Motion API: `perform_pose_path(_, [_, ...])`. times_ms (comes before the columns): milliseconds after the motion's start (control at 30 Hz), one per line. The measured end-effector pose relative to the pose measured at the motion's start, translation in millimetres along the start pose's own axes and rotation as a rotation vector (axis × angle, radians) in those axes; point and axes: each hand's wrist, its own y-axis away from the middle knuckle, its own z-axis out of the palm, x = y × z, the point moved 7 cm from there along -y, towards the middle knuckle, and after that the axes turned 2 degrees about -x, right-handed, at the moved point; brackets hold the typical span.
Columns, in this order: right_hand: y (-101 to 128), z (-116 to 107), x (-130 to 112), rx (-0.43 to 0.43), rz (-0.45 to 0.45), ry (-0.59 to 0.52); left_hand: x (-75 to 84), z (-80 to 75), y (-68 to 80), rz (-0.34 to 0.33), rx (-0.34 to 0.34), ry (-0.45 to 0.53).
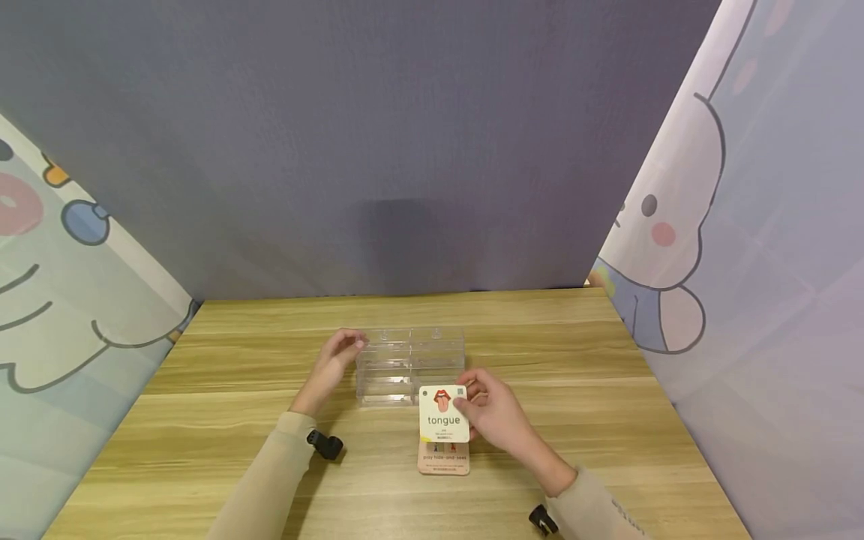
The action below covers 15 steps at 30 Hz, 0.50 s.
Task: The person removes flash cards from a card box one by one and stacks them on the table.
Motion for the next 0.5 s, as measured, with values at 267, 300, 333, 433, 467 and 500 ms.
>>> perform_pose_path(267, [4,9,8,-0.040,0.017,0.003,-0.3,-0.7,-0.1,0.001,-0.004,0.013])
perform_pose_path(300, [4,9,10,-0.044,0.018,0.002,-0.1,-0.7,-0.1,0.002,-0.004,0.013])
perform_pose_path(333, [4,10,11,-0.047,0.020,0.001,-0.1,-0.6,-0.1,0.003,-0.003,0.013])
perform_pose_path(433, [5,12,13,-0.060,0.023,-0.010,-0.2,-0.6,0.0,0.003,0.000,0.005])
perform_pose_path(467, [5,12,13,-0.063,0.025,-0.014,-0.2,-0.6,0.1,0.002,0.000,0.003])
perform_pose_path(500, [5,13,13,-0.065,0.026,-0.020,-0.1,-0.5,0.1,0.002,0.002,0.001])
